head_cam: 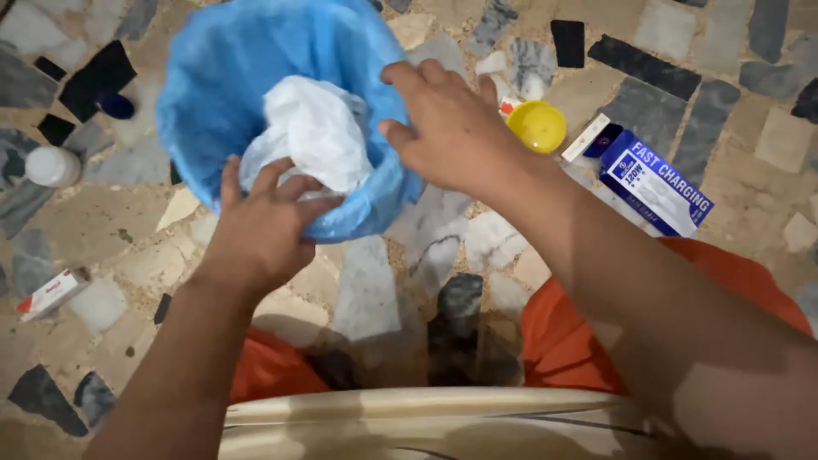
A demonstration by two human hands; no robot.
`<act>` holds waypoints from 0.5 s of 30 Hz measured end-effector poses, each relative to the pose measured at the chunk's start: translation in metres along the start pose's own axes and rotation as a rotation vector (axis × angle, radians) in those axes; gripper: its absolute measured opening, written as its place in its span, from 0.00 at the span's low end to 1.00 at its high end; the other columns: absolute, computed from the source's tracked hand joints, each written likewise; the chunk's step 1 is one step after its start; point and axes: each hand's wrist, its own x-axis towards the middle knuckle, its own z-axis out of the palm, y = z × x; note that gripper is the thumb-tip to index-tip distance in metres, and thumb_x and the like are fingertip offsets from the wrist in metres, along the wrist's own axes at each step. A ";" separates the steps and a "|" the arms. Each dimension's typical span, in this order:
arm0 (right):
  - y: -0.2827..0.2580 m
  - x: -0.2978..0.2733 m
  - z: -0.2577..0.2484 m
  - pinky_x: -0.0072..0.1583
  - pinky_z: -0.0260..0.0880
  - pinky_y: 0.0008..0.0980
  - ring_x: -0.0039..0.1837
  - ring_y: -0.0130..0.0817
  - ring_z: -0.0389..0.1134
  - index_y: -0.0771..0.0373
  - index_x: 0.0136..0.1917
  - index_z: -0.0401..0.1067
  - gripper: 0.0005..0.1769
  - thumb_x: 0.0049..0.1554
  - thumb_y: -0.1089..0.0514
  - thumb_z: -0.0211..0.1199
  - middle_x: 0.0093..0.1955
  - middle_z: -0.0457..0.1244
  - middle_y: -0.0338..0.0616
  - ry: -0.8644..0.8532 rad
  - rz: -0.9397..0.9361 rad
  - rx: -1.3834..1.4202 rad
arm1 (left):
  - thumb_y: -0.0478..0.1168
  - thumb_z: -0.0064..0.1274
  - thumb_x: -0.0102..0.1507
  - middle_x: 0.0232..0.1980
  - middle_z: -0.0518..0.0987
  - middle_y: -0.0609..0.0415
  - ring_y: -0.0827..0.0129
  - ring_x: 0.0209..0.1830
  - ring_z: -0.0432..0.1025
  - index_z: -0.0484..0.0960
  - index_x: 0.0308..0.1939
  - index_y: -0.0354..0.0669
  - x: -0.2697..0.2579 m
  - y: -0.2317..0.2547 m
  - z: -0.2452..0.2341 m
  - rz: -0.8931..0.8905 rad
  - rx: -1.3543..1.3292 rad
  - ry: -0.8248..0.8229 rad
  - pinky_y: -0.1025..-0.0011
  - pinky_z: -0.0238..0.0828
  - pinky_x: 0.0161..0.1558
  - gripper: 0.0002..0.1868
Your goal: The person places a blue plastic bag into a white bucket and then picks up various items from the floor, including small boxes, a white plastic bag, a yellow container, and a green bottle, placing them into the bag. The person then lifts the bucket and walks away.
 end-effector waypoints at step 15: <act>0.014 -0.007 0.007 0.61 0.67 0.50 0.61 0.58 0.67 0.62 0.58 0.73 0.24 0.56 0.45 0.68 0.59 0.62 0.60 -0.055 -0.032 -0.041 | 0.52 0.55 0.66 0.79 0.58 0.32 0.40 0.77 0.55 0.70 0.75 0.40 0.052 0.015 -0.037 0.019 -0.129 0.451 0.39 0.53 0.68 0.36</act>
